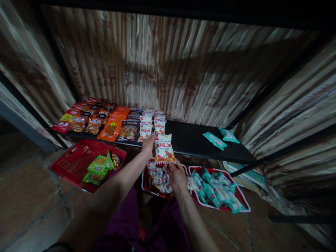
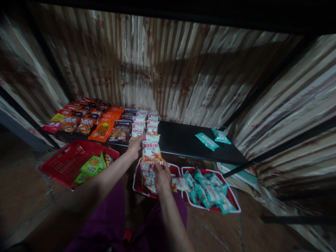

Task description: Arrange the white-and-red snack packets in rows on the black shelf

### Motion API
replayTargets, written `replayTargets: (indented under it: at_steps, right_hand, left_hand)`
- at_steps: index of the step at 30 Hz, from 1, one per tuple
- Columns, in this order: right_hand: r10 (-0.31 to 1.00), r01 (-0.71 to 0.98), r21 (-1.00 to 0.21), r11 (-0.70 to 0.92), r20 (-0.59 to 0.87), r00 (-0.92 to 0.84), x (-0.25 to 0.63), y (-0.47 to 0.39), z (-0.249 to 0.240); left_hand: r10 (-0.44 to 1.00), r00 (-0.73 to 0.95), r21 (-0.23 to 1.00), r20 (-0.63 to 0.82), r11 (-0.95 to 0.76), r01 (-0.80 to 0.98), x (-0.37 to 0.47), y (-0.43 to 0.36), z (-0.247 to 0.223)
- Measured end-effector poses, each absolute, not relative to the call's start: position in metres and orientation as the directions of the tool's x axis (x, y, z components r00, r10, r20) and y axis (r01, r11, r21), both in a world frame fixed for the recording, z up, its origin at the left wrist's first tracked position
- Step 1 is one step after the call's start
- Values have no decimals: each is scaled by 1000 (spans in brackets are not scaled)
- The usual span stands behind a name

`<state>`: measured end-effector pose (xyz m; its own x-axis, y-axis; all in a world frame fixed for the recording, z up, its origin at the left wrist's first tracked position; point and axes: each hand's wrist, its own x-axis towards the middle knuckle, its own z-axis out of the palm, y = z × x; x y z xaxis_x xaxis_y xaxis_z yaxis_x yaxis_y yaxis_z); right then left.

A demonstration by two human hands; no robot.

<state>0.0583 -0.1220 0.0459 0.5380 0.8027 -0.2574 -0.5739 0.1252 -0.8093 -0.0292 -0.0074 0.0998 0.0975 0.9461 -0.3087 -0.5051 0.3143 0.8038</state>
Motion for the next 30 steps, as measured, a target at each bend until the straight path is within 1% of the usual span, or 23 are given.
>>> replayTargets:
  at_steps: [3,5,7,9,14,18,24,30]
  right_hand:
    - [774,-557,-815,157,-249,582,58,-120,46]
    - [753,-533,-826,180,-233,616,57,-119,46]
    - [738,-510,-838,194,-218,639,55,-118,46]
    - [733,-491,-849,195,-206,648,53,-118,45]
    - [763,-496,-859,123,-238,601,58,-119,45]
    - [762,-448,-889,97,-223,608,75,-113,58]
    - [747,-402,-912,80,-212,629,105,-82,83]
    - [765,-328,-943,59,-168,621,121,-62,90]
  left_hand:
    - [930,163,829,-331,369,-420,-35,-18,98]
    - [909,239,827,-342,412,-382,-38,-29,92]
    - [885,327,815,-331,443,-374,-39,-40,82]
    - [874,374,805,-309,450,-386,-38,-48,71]
    - [907,317,814,-276,396,-424,-33,-51,56]
    - [927,305,830,-220,342,-441,-34,-45,55]
    - [913,350,857,-208,343,-385,-35,-44,55]
    - [905,392,883,-164,312,-351,-32,-37,49]
